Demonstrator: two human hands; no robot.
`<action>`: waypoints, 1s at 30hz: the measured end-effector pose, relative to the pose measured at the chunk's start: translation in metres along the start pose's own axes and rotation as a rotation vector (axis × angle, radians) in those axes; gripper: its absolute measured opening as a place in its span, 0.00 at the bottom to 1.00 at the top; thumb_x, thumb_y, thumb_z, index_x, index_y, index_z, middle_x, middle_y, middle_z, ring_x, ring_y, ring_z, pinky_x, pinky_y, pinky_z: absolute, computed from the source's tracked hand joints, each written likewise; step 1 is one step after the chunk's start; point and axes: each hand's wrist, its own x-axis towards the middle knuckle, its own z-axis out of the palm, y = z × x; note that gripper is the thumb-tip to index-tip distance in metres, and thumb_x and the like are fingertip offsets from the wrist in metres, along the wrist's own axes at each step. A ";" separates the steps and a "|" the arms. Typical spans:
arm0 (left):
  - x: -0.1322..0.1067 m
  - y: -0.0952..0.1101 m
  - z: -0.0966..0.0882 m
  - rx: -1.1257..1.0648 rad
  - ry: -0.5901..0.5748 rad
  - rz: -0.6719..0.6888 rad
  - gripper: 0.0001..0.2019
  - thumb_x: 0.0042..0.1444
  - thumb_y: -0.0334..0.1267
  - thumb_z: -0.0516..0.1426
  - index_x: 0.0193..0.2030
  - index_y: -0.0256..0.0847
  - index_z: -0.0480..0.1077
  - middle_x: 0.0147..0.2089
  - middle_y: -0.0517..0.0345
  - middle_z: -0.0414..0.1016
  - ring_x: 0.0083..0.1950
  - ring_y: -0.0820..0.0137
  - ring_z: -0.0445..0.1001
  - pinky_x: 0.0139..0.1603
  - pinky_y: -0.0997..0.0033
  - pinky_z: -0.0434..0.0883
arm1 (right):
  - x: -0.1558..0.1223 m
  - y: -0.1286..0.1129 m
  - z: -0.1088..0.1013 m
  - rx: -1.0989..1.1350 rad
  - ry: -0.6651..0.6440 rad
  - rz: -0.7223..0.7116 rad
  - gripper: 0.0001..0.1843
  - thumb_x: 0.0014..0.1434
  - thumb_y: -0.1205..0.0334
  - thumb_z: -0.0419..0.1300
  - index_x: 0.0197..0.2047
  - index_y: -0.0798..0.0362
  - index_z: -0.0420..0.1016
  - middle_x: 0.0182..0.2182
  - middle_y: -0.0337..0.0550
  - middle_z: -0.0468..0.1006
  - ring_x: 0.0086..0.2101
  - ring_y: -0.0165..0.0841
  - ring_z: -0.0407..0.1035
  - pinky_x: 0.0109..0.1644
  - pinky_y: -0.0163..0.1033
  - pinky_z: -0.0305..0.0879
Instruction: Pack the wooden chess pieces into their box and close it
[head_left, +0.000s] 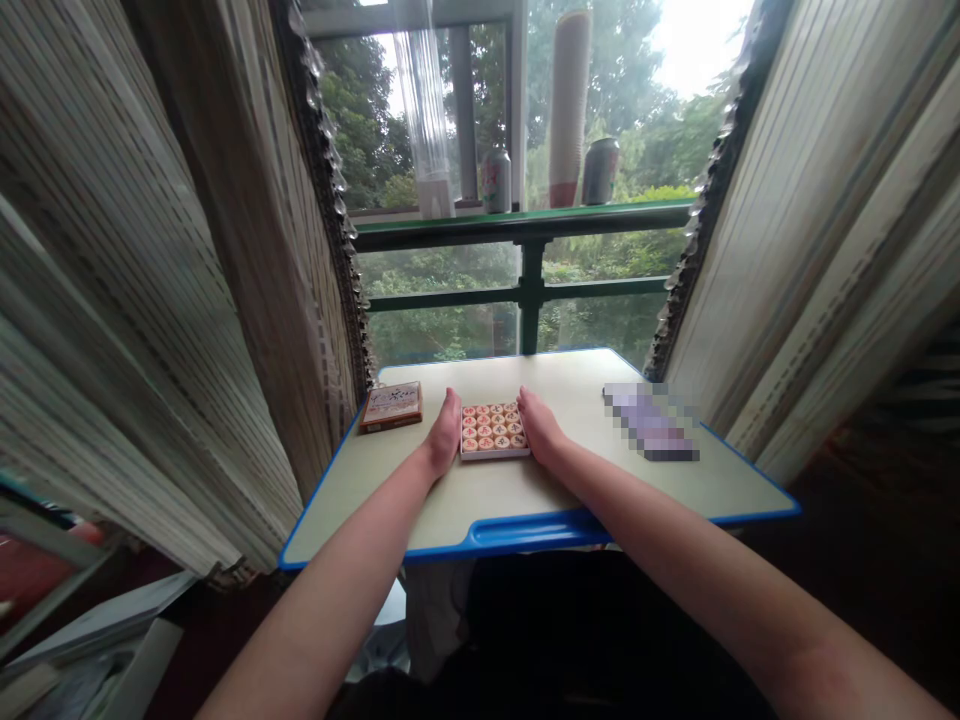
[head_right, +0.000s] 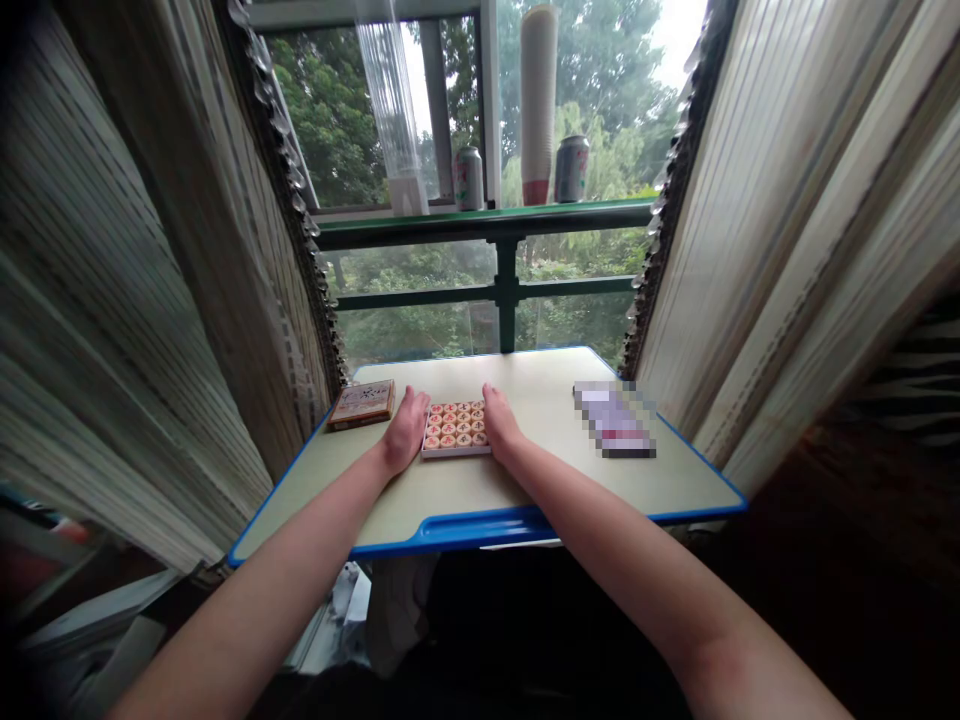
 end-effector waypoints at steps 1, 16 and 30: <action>0.001 -0.001 0.000 0.008 -0.003 0.007 0.40 0.60 0.61 0.33 0.71 0.34 0.34 0.73 0.56 0.30 0.73 0.72 0.33 0.71 0.70 0.37 | -0.001 -0.001 0.000 -0.005 0.006 0.018 0.28 0.58 0.43 0.50 0.53 0.50 0.72 0.54 0.46 0.73 0.58 0.41 0.60 0.64 0.48 0.52; -0.002 -0.003 -0.004 0.106 -0.081 0.012 0.42 0.57 0.65 0.31 0.71 0.41 0.35 0.73 0.58 0.29 0.72 0.68 0.36 0.70 0.68 0.40 | -0.011 -0.023 0.003 0.043 0.003 0.097 0.27 0.57 0.44 0.53 0.54 0.51 0.72 0.57 0.43 0.70 0.60 0.39 0.58 0.66 0.48 0.49; 0.001 0.029 -0.032 0.199 0.002 0.408 0.37 0.59 0.61 0.26 0.69 0.47 0.48 0.73 0.63 0.35 0.73 0.72 0.31 0.70 0.67 0.29 | -0.010 -0.097 0.027 0.323 -0.174 0.063 0.39 0.60 0.37 0.32 0.67 0.47 0.52 0.68 0.38 0.49 0.67 0.34 0.38 0.68 0.53 0.35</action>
